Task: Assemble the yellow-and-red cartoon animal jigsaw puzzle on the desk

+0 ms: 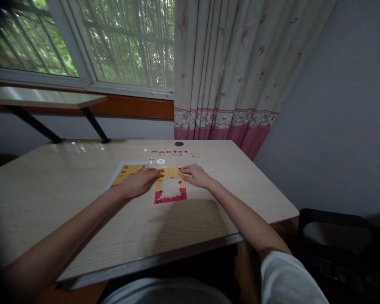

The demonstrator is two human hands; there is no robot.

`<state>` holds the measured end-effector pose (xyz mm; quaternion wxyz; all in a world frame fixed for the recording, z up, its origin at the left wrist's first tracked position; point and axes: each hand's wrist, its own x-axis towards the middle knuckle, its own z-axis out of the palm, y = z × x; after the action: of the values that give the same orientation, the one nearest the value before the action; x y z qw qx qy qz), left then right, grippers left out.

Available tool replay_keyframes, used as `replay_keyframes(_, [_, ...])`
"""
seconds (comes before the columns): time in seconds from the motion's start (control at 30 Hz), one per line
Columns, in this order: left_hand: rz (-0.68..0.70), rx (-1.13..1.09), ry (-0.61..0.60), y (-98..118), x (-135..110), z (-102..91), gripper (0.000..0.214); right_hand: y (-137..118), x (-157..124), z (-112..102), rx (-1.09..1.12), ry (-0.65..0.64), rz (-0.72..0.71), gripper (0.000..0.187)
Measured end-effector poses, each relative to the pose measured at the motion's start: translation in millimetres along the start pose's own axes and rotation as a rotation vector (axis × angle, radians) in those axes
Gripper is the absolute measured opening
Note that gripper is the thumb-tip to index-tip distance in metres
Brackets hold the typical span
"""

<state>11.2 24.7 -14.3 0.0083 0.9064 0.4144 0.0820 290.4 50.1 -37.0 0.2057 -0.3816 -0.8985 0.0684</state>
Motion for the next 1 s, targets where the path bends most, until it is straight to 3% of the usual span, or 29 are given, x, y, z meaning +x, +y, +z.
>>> replay_keyframes(0.5, [0.012, -0.011, 0.019, -0.6, -1.0, 1.5, 0.036, -9.7, 0.9, -7.2, 0.022, 0.008, -0.066, 0.030])
replay_keyframes(0.87, [0.048, 0.015, 0.106, -2.9, -6.6, 4.4, 0.036, -9.6, 0.8, -6.9, 0.100, 0.013, 0.015, 0.035])
replay_keyframes(1.0, [0.062, 0.019, 0.134, -3.1, -11.6, 1.8, 0.037, -0.6, 3.1, -16.6, 0.192, 0.023, 0.061, 0.030])
